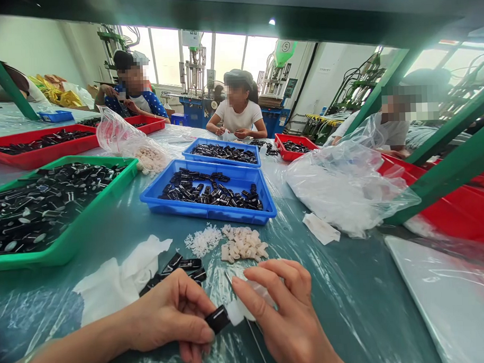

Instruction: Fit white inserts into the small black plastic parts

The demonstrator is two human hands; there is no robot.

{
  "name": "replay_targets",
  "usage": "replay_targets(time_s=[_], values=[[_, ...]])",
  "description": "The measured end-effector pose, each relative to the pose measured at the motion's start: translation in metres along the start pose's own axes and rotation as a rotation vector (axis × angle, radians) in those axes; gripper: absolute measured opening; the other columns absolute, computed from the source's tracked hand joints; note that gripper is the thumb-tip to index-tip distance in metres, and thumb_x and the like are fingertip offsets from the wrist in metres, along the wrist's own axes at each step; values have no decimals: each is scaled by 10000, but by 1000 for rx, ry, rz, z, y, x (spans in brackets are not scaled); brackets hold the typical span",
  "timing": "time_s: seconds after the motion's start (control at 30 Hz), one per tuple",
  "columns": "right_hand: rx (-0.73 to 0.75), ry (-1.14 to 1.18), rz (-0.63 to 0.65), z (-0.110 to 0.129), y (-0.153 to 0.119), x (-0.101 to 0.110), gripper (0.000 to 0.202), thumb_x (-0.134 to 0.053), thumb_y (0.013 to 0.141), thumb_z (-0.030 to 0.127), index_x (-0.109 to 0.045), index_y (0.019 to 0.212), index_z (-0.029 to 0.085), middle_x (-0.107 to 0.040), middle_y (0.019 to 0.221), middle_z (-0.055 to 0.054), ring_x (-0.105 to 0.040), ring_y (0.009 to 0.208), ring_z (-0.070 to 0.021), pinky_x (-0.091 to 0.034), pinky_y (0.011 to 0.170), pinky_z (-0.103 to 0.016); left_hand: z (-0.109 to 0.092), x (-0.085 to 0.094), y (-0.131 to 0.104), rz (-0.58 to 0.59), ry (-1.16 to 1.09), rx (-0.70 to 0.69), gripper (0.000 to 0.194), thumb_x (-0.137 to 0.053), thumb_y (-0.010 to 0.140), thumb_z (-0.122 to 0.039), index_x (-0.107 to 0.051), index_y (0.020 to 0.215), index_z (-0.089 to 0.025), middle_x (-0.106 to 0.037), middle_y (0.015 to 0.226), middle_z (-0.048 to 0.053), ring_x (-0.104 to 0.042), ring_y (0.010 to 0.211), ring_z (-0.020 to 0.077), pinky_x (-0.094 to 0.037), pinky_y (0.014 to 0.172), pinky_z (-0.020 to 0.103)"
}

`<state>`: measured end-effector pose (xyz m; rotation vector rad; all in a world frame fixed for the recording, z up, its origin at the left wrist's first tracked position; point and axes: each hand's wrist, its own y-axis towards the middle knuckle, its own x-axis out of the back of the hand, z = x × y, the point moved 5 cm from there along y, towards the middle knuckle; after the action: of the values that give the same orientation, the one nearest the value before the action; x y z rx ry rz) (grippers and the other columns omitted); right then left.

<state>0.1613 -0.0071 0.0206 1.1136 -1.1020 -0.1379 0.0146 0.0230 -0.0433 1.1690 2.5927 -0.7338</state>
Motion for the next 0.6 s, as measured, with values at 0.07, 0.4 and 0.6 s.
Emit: replay_targets(time_s=[0.07, 0.4, 0.6], values=[[11, -3, 20, 1, 0, -2, 292, -402, 870, 74, -632, 931, 243, -646, 836, -49, -517, 864, -189, -396, 765, -365, 0, 0, 0, -2, -5, 1, 112, -676, 625, -173, -705, 703, -98, -648, 571, 17, -609, 475, 81, -465, 444, 132], [52, -82, 63, 4, 6, 4, 307, -439, 813, 33, -634, 932, 238, -659, 831, -40, -548, 831, -174, -428, 734, -324, 0, -2, 1, -9, -9, 16, 136, -682, 599, -178, -705, 691, -81, -639, 557, 28, -606, 463, 88, -461, 429, 135], [71, -54, 51, 5, 9, 5, 270, -439, 830, 42, -637, 907, 208, -656, 812, -53, -539, 828, -175, -432, 724, -322, 2, -2, 1, -4, -13, 12, 152, -689, 588, -180, -706, 703, -82, -641, 556, 28, -603, 455, 91, -463, 429, 140]])
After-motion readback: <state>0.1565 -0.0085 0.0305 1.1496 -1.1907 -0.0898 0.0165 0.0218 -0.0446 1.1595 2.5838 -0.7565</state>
